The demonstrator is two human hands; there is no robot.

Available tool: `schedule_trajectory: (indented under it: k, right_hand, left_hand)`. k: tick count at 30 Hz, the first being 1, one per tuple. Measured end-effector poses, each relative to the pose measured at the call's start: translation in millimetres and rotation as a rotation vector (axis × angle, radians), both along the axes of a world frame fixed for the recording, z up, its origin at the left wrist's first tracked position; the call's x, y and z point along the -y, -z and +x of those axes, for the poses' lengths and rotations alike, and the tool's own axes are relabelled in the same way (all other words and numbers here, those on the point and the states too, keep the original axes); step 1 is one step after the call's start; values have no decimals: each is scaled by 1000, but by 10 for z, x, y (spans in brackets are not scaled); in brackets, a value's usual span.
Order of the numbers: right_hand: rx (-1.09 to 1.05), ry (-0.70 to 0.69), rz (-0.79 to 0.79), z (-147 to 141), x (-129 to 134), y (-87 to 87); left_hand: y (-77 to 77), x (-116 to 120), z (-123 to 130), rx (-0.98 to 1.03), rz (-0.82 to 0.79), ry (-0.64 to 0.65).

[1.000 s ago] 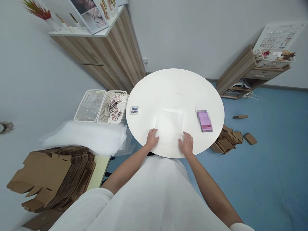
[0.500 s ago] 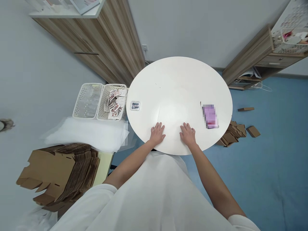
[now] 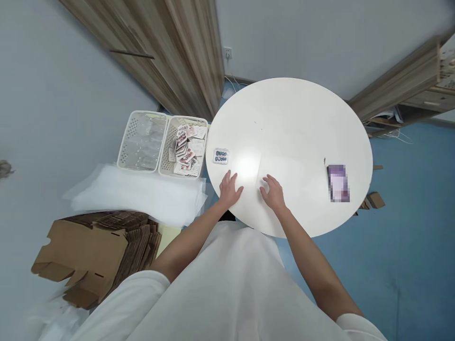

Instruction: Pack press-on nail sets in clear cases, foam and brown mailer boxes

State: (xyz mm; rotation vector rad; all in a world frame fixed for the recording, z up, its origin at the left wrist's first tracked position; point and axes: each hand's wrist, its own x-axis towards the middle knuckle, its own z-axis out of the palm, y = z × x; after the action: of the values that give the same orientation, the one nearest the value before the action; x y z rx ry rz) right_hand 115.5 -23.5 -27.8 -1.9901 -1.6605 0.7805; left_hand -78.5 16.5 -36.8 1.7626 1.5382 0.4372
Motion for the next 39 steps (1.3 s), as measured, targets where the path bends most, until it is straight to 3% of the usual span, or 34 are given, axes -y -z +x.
schedule_trajectory:
  k: [4, 8, 12, 16, 22, 28, 34, 39]
  right_hand:
    - [-298, -7, -92, -543, -524, 61]
    - [-528, 30, -154, -904, -871, 116]
    - [-727, 71, -228, -1111, -1026, 101]
    - [-820, 94, -274, -1170, -1003, 59]
    - [-822, 188, -209, -886, -699, 65]
    - [-721, 304, -102, -347, -49, 83]
    - [-609, 345, -46, 225, 672, 172]
    - [-458, 243, -26, 579, 908, 274]
  left_hand:
    - [80, -446, -400, 134, -37, -212]
    - [171, -757, -578, 325, -153, -372]
    - [213, -856, -619, 399, -207, -403]
    - [208, -820, -619, 449, -213, -377]
    - [133, -611, -419, 518, -207, -303]
    - [9, -193, 23, 547, -231, -104]
    - [19, 283, 514, 361, -247, 151]
    - [80, 517, 858, 189, -134, 222]
